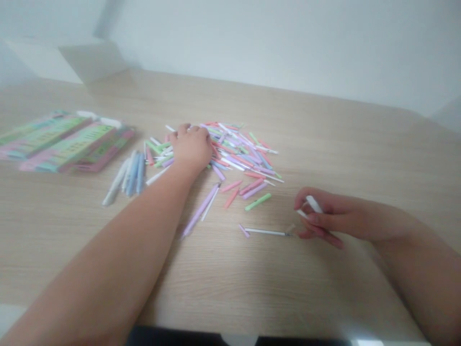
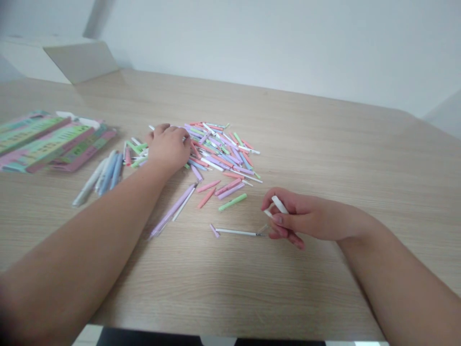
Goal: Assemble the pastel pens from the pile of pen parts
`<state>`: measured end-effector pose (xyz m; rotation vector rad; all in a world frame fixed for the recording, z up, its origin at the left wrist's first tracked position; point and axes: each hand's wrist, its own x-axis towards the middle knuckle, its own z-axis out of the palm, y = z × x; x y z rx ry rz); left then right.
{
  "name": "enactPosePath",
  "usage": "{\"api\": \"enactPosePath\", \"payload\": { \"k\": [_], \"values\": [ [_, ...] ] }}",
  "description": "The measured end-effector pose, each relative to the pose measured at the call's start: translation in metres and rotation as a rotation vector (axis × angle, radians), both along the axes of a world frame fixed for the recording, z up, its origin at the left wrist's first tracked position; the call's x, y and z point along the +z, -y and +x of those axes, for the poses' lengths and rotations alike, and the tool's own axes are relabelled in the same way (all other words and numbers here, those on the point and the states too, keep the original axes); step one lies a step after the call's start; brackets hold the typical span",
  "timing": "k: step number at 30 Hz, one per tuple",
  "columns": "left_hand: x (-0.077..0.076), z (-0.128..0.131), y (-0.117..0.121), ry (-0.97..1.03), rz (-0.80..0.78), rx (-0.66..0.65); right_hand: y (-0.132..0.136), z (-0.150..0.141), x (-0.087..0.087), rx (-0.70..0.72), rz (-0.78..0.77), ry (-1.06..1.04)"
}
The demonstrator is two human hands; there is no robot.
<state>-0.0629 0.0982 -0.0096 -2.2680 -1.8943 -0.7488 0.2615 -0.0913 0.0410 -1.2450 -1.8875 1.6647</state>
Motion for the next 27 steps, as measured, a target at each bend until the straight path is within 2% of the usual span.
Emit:
{"api": "enactPosePath", "payload": {
  "k": [2, 5, 7, 9, 15, 20, 22, 25, 27],
  "values": [
    [0.0, -0.001, 0.0, -0.001, 0.002, -0.011, -0.004, -0.002, -0.007, -0.099, 0.096, 0.013],
    [0.001, -0.002, 0.001, -0.004, -0.002, -0.014, -0.007, -0.01, -0.02, -0.366, 0.342, -0.101],
    [0.005, -0.002, 0.003, -0.004, -0.016, -0.004, -0.008, -0.016, -0.025, -0.451, 0.419, -0.164],
    [0.01, 0.0, 0.006, 0.0, -0.024, 0.019, -0.007, -0.019, -0.027, -0.439, 0.385, -0.157],
    [0.024, 0.009, 0.013, 0.05, -0.016, 0.033, -0.002, -0.014, -0.024, -0.309, 0.157, -0.141],
    [0.029, 0.015, 0.02, 0.113, -0.047, -0.105, -0.006, -0.015, -0.029, -0.184, 0.044, -0.105],
    [0.03, 0.018, 0.024, 0.121, -0.051, -0.156, -0.01, -0.022, -0.034, -0.274, 0.155, -0.1],
    [0.03, 0.021, 0.028, 0.123, -0.065, -0.162, -0.016, -0.034, -0.041, -0.553, 0.467, -0.156],
    [0.03, 0.021, 0.029, 0.143, -0.06, -0.167, -0.018, -0.039, -0.043, -0.67, 0.594, -0.191]
  ]
}}
